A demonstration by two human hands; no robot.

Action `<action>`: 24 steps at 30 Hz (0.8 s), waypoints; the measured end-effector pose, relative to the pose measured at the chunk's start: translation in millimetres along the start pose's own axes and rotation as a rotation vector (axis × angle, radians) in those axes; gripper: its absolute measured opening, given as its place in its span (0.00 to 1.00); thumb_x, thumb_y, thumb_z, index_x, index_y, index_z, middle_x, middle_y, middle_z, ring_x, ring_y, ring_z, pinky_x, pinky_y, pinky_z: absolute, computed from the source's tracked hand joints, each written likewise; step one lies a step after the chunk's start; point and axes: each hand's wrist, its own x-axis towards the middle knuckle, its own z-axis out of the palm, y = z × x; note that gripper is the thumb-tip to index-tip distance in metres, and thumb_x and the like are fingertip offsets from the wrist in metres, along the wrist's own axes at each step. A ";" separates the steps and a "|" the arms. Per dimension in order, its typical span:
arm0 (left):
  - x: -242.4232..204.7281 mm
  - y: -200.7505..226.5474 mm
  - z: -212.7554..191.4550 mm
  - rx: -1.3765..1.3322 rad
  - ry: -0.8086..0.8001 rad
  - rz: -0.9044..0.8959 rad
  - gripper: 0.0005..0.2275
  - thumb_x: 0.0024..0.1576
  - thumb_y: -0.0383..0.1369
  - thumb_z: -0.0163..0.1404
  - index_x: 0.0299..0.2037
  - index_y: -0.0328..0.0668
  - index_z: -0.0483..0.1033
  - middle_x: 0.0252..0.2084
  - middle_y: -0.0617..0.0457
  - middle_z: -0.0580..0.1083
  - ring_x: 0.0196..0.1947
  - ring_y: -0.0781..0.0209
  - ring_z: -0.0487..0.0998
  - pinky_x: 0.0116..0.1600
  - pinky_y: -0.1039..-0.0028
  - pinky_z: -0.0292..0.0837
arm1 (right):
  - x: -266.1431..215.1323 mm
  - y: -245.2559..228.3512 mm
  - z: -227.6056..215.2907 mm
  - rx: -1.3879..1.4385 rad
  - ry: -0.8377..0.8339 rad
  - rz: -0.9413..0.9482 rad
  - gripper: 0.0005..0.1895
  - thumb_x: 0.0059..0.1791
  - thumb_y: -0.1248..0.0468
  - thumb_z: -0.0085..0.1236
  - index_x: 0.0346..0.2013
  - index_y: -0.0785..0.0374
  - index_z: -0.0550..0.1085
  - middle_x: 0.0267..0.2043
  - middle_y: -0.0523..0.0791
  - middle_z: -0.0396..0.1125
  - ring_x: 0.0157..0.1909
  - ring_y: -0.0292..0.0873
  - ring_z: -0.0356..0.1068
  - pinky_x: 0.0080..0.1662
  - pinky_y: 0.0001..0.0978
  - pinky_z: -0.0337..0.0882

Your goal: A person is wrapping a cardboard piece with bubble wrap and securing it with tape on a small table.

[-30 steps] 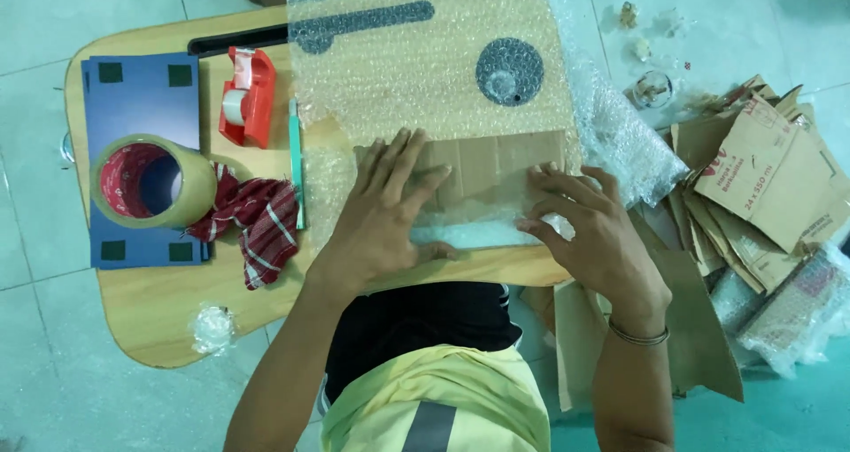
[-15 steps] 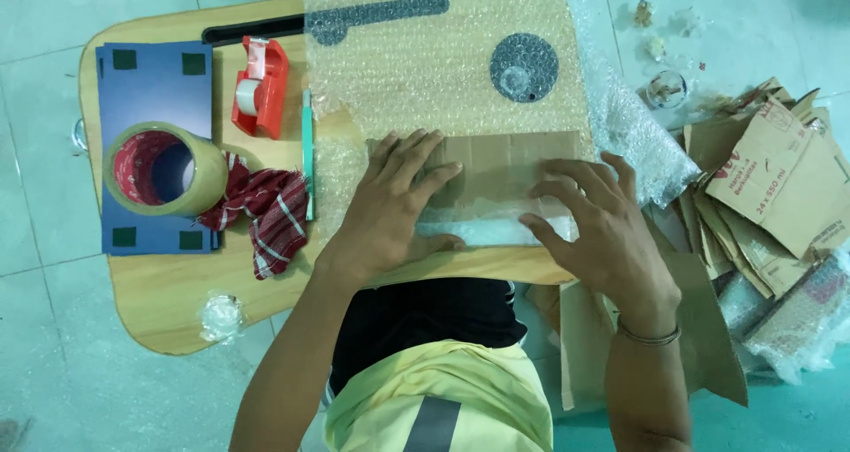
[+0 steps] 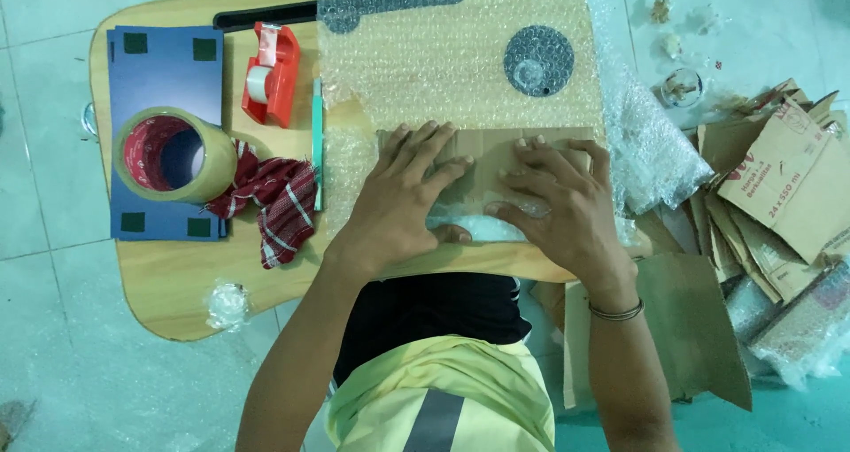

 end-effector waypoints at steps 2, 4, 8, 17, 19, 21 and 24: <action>-1.8 1.0 -2.7 -0.008 -0.013 0.004 0.40 0.47 0.68 0.51 0.65 0.51 0.71 0.77 0.42 0.53 0.78 0.43 0.48 0.80 0.52 0.30 | 0.3 2.1 0.1 0.007 -0.001 0.013 0.21 0.42 0.44 0.74 0.38 0.55 0.83 0.53 0.46 0.75 0.65 0.50 0.70 0.68 0.55 0.52; -2.6 0.2 -3.3 -0.011 -0.022 0.004 0.39 0.49 0.66 0.52 0.66 0.50 0.70 0.77 0.41 0.52 0.79 0.42 0.46 0.80 0.52 0.29 | 0.0 2.9 0.8 0.015 0.002 0.020 0.21 0.42 0.43 0.74 0.38 0.54 0.83 0.53 0.44 0.75 0.65 0.49 0.71 0.68 0.54 0.51; -4.6 -0.2 -4.5 0.000 -0.016 -0.001 0.38 0.51 0.62 0.53 0.69 0.52 0.67 0.78 0.40 0.51 0.79 0.42 0.44 0.80 0.52 0.29 | 0.4 -1.0 -1.0 0.020 -0.016 0.046 0.23 0.41 0.43 0.74 0.40 0.54 0.83 0.54 0.46 0.74 0.63 0.52 0.71 0.67 0.56 0.52; -32.1 -20.8 -33.8 0.108 0.649 -0.132 0.30 0.64 0.56 0.45 0.67 0.41 0.69 0.72 0.37 0.58 0.74 0.37 0.56 0.75 0.46 0.54 | 3.2 -5.1 -4.1 0.039 0.012 -0.014 0.20 0.40 0.53 0.74 0.44 0.57 0.83 0.54 0.46 0.75 0.63 0.49 0.69 0.68 0.52 0.52; -30.7 -43.1 -49.2 0.162 0.661 -0.272 0.28 0.66 0.53 0.45 0.67 0.38 0.68 0.68 0.37 0.63 0.70 0.37 0.63 0.71 0.48 0.64 | 7.7 -11.6 -10.0 0.041 -0.012 -0.009 0.16 0.38 0.59 0.75 0.37 0.59 0.85 0.51 0.45 0.75 0.60 0.45 0.68 0.66 0.45 0.52; -23.3 -77.6 -57.0 0.400 0.605 -0.479 0.40 0.54 0.48 0.69 0.69 0.37 0.58 0.55 0.38 0.71 0.58 0.40 0.71 0.62 0.53 0.64 | 9.0 -10.9 -9.9 0.033 -0.019 0.001 0.15 0.37 0.57 0.75 0.36 0.58 0.85 0.49 0.44 0.75 0.57 0.43 0.68 0.65 0.45 0.52; -17.0 -108.1 -63.7 0.469 0.571 -0.594 0.44 0.53 0.50 0.69 0.70 0.30 0.57 0.45 0.39 0.76 0.46 0.43 0.73 0.57 0.56 0.64 | 8.4 -9.6 -8.9 0.051 -0.034 0.029 0.16 0.36 0.57 0.75 0.37 0.55 0.85 0.50 0.45 0.75 0.58 0.42 0.68 0.64 0.47 0.51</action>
